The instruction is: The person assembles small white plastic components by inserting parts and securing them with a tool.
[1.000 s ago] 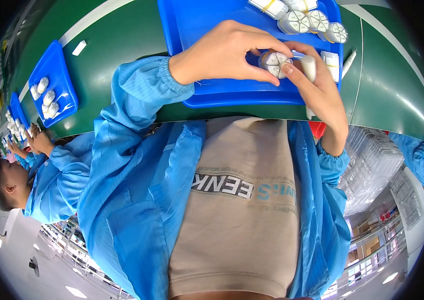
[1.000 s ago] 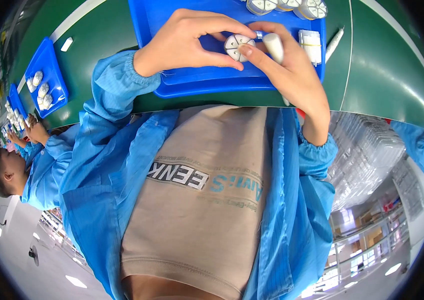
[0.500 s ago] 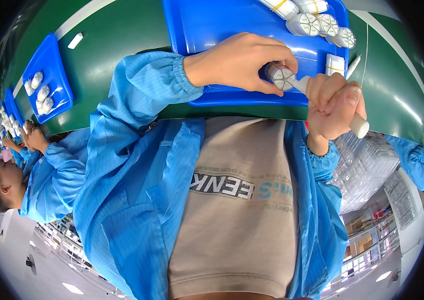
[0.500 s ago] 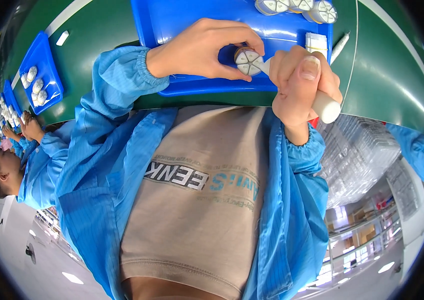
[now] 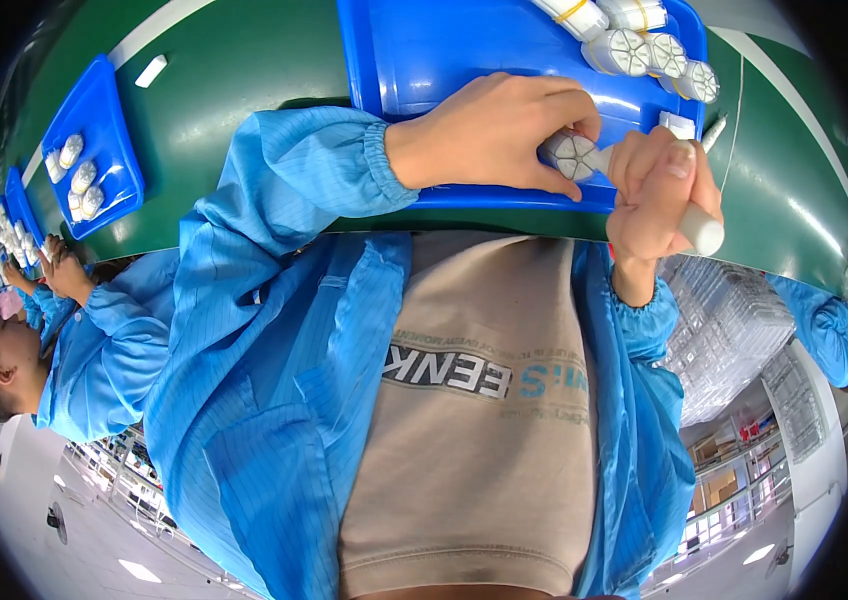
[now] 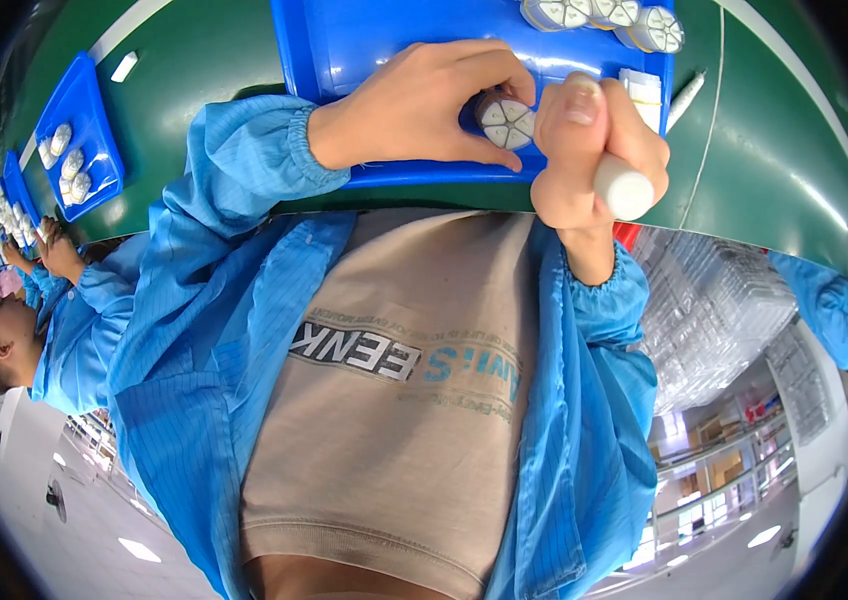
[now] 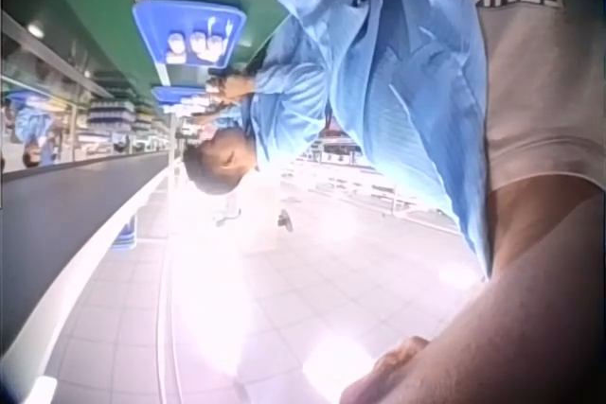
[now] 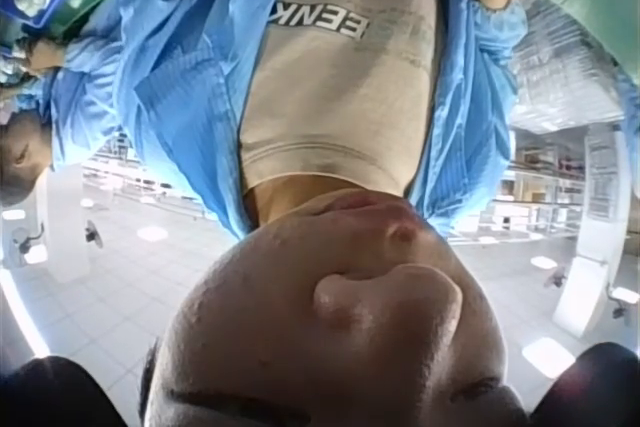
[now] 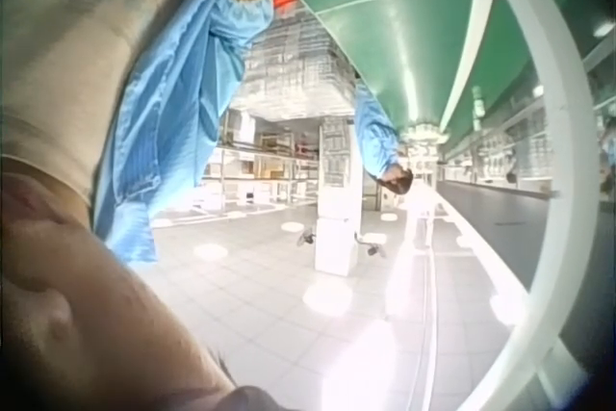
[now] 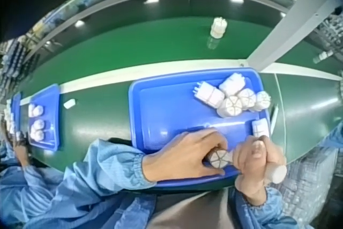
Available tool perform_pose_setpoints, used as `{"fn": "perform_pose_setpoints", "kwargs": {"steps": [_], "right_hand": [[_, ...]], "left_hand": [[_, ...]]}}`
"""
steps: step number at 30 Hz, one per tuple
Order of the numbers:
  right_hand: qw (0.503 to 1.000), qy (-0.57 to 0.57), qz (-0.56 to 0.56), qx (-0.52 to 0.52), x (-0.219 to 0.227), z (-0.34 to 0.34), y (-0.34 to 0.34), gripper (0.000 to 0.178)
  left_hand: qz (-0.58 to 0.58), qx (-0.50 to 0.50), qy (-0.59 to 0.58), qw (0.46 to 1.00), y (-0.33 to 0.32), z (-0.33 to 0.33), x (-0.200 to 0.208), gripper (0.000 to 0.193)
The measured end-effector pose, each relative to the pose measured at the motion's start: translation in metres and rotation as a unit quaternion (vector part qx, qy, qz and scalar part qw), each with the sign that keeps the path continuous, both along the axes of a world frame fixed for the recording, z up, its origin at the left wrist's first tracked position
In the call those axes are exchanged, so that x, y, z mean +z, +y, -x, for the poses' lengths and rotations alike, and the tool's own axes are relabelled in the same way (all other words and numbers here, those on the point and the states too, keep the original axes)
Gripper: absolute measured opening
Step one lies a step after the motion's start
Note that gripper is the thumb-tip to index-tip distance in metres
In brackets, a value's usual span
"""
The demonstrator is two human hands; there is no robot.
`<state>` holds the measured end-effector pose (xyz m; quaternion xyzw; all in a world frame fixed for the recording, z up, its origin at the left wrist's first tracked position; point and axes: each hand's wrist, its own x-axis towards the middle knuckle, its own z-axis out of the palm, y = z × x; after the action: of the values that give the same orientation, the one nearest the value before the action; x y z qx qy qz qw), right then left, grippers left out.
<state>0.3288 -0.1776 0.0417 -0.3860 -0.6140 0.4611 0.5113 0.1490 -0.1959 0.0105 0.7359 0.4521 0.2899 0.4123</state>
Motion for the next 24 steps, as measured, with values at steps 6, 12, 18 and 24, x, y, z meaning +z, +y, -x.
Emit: {"fn": "perform_pose_setpoints", "kwargs": {"steps": [6,12,18,24], "right_hand": [[0.960,0.242,0.094,0.105,0.015,-0.011,0.002,0.038],[0.977,0.167,0.061,0.119,0.007,-0.007,0.001,0.037],[0.995,-0.009,-0.048,0.085,0.008,-0.001,-0.001,0.032],[0.975,-0.158,-0.152,0.037,0.007,0.011,0.001,0.036]], "left_hand": [[-0.052,-0.036,-0.091,0.994,0.001,0.005,-0.019,0.043],[0.032,-0.062,-0.080,0.994,0.000,0.002,-0.006,0.055],[0.016,-0.072,-0.070,0.995,-0.001,0.001,-0.010,0.055],[-0.010,-0.073,-0.085,0.994,0.000,0.001,-0.009,0.047]]}}
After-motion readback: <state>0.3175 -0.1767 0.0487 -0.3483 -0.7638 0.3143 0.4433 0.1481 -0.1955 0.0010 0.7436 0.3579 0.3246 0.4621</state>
